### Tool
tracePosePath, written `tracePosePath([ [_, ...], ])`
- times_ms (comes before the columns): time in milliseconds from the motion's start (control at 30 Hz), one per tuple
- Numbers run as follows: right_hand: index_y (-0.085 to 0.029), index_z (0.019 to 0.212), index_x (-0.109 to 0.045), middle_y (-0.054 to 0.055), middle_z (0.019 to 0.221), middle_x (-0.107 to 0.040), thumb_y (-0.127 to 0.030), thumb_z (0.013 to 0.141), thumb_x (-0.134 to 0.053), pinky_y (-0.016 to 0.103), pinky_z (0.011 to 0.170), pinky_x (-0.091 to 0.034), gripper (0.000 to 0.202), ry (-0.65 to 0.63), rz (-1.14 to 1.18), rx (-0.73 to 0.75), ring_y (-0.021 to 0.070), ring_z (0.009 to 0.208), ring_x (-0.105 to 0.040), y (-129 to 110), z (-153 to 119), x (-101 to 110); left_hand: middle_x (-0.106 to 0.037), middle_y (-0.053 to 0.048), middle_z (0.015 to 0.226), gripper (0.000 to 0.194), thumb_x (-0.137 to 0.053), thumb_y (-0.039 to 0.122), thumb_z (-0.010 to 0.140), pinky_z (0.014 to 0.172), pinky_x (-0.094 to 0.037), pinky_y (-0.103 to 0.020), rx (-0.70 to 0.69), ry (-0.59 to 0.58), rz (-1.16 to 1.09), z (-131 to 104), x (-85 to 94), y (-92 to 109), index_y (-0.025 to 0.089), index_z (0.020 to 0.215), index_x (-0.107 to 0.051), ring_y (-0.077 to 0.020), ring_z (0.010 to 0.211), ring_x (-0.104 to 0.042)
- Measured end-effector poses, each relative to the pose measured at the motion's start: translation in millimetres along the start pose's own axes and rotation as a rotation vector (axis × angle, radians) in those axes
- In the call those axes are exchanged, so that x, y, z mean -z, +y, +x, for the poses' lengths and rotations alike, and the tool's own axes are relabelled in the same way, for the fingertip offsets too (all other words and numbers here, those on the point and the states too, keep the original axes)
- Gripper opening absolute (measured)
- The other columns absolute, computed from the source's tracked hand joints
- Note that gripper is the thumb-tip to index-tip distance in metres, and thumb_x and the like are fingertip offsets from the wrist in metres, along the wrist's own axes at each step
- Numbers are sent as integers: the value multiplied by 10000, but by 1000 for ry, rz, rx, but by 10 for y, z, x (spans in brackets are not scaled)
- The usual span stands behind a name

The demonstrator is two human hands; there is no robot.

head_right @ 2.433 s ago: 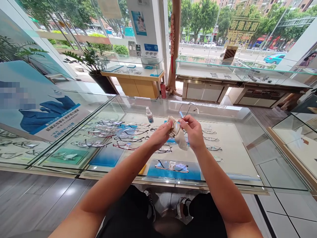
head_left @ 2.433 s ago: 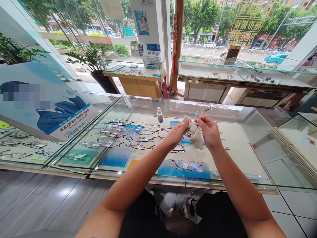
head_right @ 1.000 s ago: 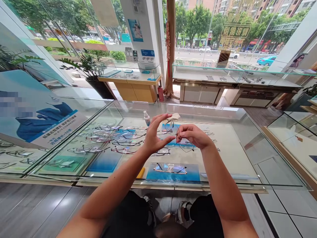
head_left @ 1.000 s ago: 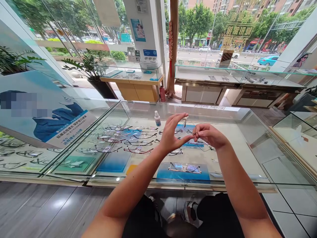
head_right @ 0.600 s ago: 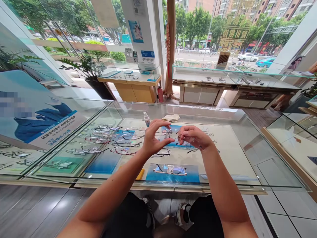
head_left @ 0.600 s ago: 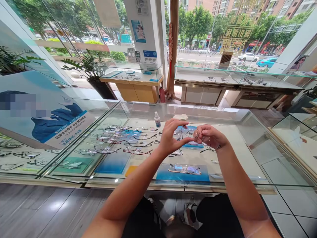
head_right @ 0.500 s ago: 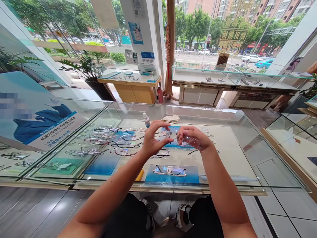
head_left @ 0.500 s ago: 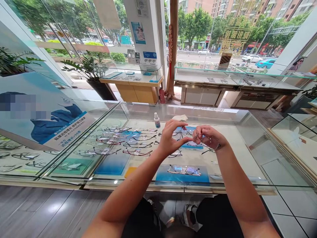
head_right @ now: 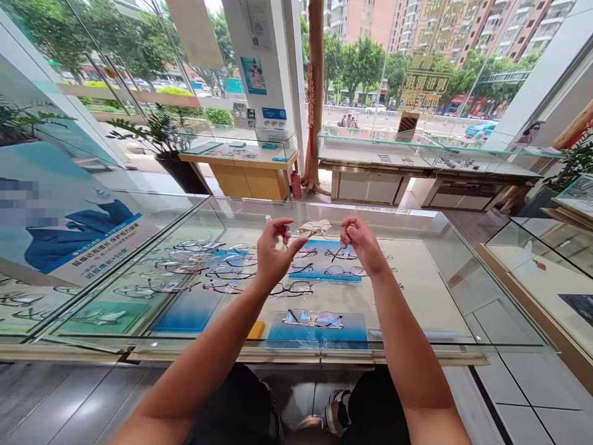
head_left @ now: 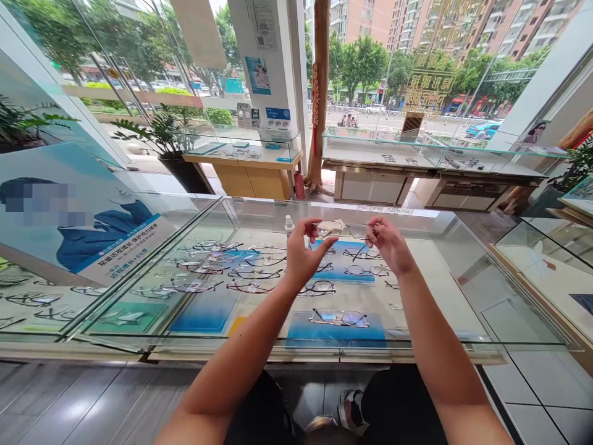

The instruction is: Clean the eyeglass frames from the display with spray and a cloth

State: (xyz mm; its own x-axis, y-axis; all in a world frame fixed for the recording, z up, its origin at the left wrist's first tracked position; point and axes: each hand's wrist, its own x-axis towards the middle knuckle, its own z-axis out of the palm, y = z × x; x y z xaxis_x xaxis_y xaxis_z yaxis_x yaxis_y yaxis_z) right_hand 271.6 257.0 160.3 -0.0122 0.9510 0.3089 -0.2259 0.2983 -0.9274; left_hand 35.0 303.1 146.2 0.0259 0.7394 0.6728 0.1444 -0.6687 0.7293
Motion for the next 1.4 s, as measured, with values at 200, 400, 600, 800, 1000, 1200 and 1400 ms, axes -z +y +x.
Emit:
tracePosePath([
  [200, -291, 1207, -616, -36, 903, -522, -483, 756, -950, 321, 773, -461, 593, 19, -200, 110, 159, 800, -487, -212, 98, -159, -627, -2, 897, 491, -909, 511, 829, 783, -488, -320, -50, 43, 26, 238, 51, 125, 238, 1177, -696, -162, 776, -552],
  [400, -296, 1143, -660, -11, 920, -524, -493, 823, -934, 349, 799, -492, 466, 102, -336, 381, 176, 834, -506, -854, 389, -413, -694, -13, 1000, 490, -933, 468, 831, 808, -525, -327, -280, 105, -6, 847, 176, 594, 262, 1207, -695, -157, 833, -639],
  [600, -299, 1200, -666, 2, 965, -574, -478, 833, -932, 376, 859, -541, 487, 195, -450, 575, 190, 878, -568, -1204, 346, -585, -720, -6, 990, 474, -923, 446, 858, 823, -553, -320, -368, 123, 19, 1022, 239, 973, 255, 1228, -696, -162, 893, -695],
  [800, -301, 1209, -675, -1, 988, -625, -528, 833, -910, 403, 851, -587, 498, 254, -630, 607, 194, 870, -624, -1176, 301, -509, -735, -14, 1016, 460, -942, 450, 838, 826, -580, -357, -408, 108, 99, 1009, 275, 966, 282, 1199, -712, -185, 913, -705],
  [1000, -307, 1247, -692, 29, 1127, -713, -502, 877, -878, 471, 964, -605, 458, 307, -811, 637, 243, 1022, -702, -1218, 216, -540, -730, -42, 1119, 452, -941, 470, 838, 878, -601, -390, -471, 128, 199, 972, 307, 918, 290, 1190, -720, -209, 988, -685],
  [1200, -319, 1285, -691, 52, 1265, -705, -473, 923, -833, 452, 927, -616, 419, 399, -971, 706, 268, 1140, -695, -1222, 172, -626, -703, -50, 1131, 484, -943, 473, 837, 879, -614, -384, -472, 174, 225, 949, 291, 890, 292, 1229, -725, -209, 981, -671],
  [1400, -313, 1325, -661, 72, 1274, -682, -466, 953, -789, 466, 920, -617, 423, 445, -1069, 716, 274, 1111, -694, -1178, 191, -644, -684, -55, 1130, 495, -925, 472, 857, 906, -613, -397, -495, 218, 257, 940, 272, 869, 289, 1270, -722, -218, 1003, -664],
])
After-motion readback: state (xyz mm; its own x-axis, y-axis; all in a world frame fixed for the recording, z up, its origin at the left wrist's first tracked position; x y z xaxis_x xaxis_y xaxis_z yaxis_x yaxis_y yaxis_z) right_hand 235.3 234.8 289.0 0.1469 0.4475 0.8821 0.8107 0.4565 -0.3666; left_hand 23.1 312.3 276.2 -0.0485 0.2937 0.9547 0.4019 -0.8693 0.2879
